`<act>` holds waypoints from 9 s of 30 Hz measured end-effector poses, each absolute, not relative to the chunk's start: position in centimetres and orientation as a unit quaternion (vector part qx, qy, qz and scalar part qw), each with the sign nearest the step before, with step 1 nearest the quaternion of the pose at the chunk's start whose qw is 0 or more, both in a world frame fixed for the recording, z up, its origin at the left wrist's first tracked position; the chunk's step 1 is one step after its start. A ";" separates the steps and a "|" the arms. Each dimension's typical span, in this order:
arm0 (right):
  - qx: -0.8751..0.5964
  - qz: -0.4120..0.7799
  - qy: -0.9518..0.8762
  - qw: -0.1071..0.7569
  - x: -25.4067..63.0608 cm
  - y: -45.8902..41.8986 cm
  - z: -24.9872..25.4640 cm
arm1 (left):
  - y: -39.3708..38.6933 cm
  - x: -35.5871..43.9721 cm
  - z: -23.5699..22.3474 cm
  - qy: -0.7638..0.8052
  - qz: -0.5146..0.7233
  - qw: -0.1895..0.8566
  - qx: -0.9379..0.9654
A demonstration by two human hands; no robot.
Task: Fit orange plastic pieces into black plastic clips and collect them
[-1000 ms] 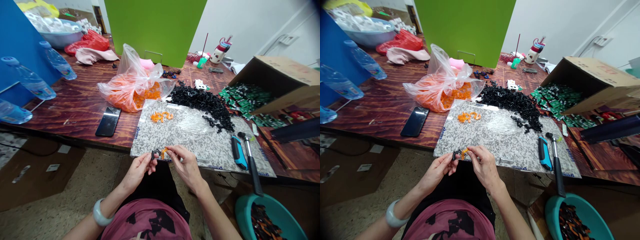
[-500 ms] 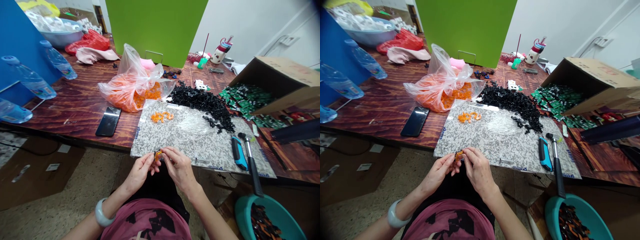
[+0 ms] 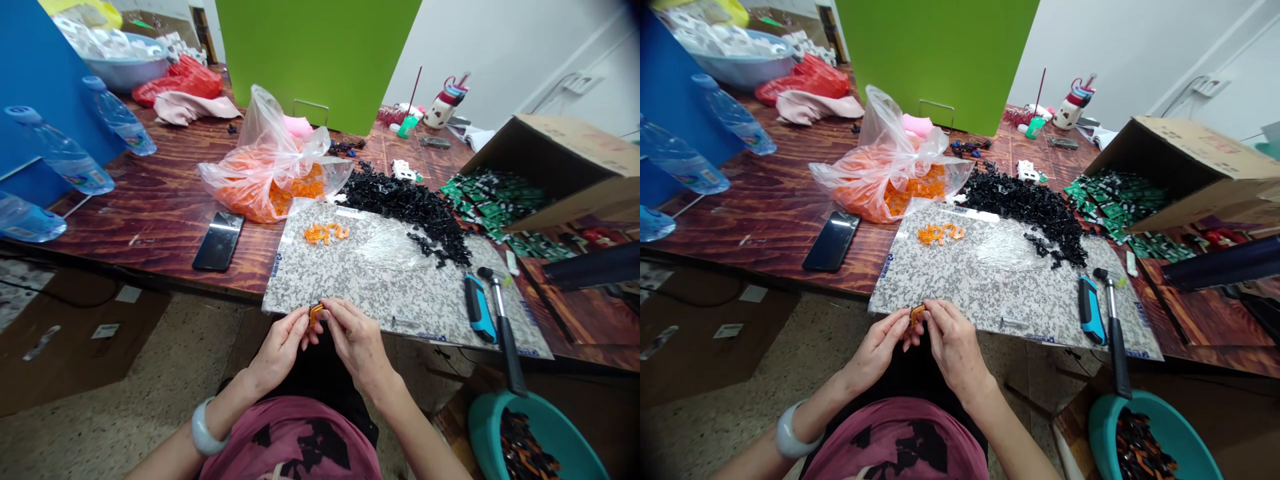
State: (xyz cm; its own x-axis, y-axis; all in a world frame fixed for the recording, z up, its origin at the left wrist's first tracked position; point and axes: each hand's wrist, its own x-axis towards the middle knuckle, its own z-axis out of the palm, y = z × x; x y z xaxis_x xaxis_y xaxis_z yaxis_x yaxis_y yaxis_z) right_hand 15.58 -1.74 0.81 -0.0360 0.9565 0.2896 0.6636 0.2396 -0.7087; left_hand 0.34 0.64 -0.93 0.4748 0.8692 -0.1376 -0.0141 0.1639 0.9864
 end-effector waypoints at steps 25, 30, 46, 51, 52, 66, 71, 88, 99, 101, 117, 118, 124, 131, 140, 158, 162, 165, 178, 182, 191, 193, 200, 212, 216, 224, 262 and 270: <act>-0.544 0.415 -0.629 0.369 16.6 -2.3 2.3 | 0.4 -1.4 0.3 0.333 0.263 0.519 0.742; -0.542 0.390 -0.654 0.355 16.2 -2.7 2.5 | 0.5 -1.7 0.4 0.316 0.266 0.519 0.748; -0.619 0.461 -0.565 0.292 14.8 -1.2 2.6 | 1.0 -1.4 -0.1 0.373 0.279 0.766 0.443; -0.624 0.460 -0.563 0.287 14.6 -0.4 2.8 | 1.5 -1.7 0.0 0.371 0.293 0.781 0.408; -0.624 0.462 -0.562 0.287 14.5 -0.2 2.8 | 1.6 -1.7 0.0 0.371 0.296 0.785 0.399; -0.632 0.382 -0.585 0.336 13.5 3.4 1.7 | 3.6 -1.7 0.6 0.410 0.337 0.807 0.261; -0.617 0.402 -0.573 0.359 13.2 3.9 1.6 | 3.8 -1.7 1.1 0.429 0.349 0.799 0.236; -0.586 0.442 -0.493 0.468 14.3 1.4 1.6 | 1.1 0.0 1.1 0.453 0.404 0.760 0.232; -0.696 0.070 -0.627 0.343 20.6 0.5 -1.4 | -0.5 1.3 0.6 0.443 0.415 0.779 0.158; -0.694 0.068 -0.631 0.341 20.7 0.5 -1.9 | -0.6 1.6 0.5 0.438 0.414 0.785 0.145; -0.563 0.332 -0.588 0.476 15.5 -2.4 1.2 | -1.0 2.3 -0.4 0.405 0.437 0.792 0.134; -0.560 0.335 -0.584 0.483 15.3 -2.4 1.1 | -1.1 2.4 -0.5 0.406 0.440 0.791 0.128; -0.543 0.338 -0.555 0.533 14.7 -2.6 0.1 | -1.8 3.1 -0.7 0.405 0.448 0.788 0.121; -0.523 0.328 -0.570 0.542 15.8 -2.6 0.0 | -1.2 1.7 -0.3 0.394 0.404 0.792 0.235; -0.498 0.369 -0.589 0.519 16.1 -2.6 -0.5 | -0.2 0.4 -0.2 0.411 0.377 0.761 0.331; -0.502 0.427 -0.521 0.543 14.9 -4.0 -0.6 | -2.4 0.0 0.3 0.400 0.396 0.754 0.339; -0.495 0.431 -0.533 0.534 14.6 -4.4 -0.4 | -3.1 -0.1 0.4 0.393 0.401 0.759 0.329; -0.495 0.428 -0.532 0.537 14.5 -4.7 -0.4 | -3.4 -0.3 0.4 0.393 0.404 0.760 0.323; -0.499 0.432 -0.532 0.530 14.1 -6.2 0.2 | -4.8 -0.4 0.8 0.390 0.413 0.755 0.328; -0.495 0.437 -0.527 0.535 14.1 -6.2 -0.3 | -4.9 -0.3 0.6 0.387 0.413 0.761 0.316; -0.507 0.441 -0.512 0.535 14.4 -5.4 -0.7 | -4.2 -0.1 0.0 0.386 0.405 0.785 0.266; -0.510 0.440 -0.507 0.538 14.5 -5.2 -0.6 | -3.9 0.0 0.1 0.386 0.400 0.790 0.260; -0.515 0.448 -0.491 0.541 14.9 -4.5 -1.0 | -2.8 0.5 0.4 0.400 0.386 0.793 0.251; -0.519 0.450 -0.485 0.541 15.6 -4.6 -1.0 | -2.7 1.3 -0.2 0.394 0.387 0.795 0.250; -0.526 0.443 -0.487 0.539 15.7 -4.8 -1.3 | -3.0 1.3 -0.3 0.397 0.389 0.790 0.258; -0.523 0.449 -0.500 0.524 15.5 -4.8 -1.5 | -3.2 0.5 -0.8 0.388 0.389 0.786 0.282; -0.552 0.310 -0.632 0.447 14.1 -3.6 -0.2 | -2.3 -0.8 -1.8 0.445 0.366 0.629 0.522; -0.540 0.374 -0.610 0.443 12.5 -2.9 0.9 | -2.7 -1.5 -2.0 0.443 0.382 0.554 0.592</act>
State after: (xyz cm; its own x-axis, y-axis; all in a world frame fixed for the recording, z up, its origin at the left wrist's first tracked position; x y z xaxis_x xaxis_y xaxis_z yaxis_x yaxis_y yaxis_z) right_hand 12.47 -2.89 0.86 -0.0234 0.9904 0.1363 0.3280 0.1364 -0.9348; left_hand -1.47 -2.69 -2.01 0.3148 0.9484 -0.0380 0.1016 0.0062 0.9948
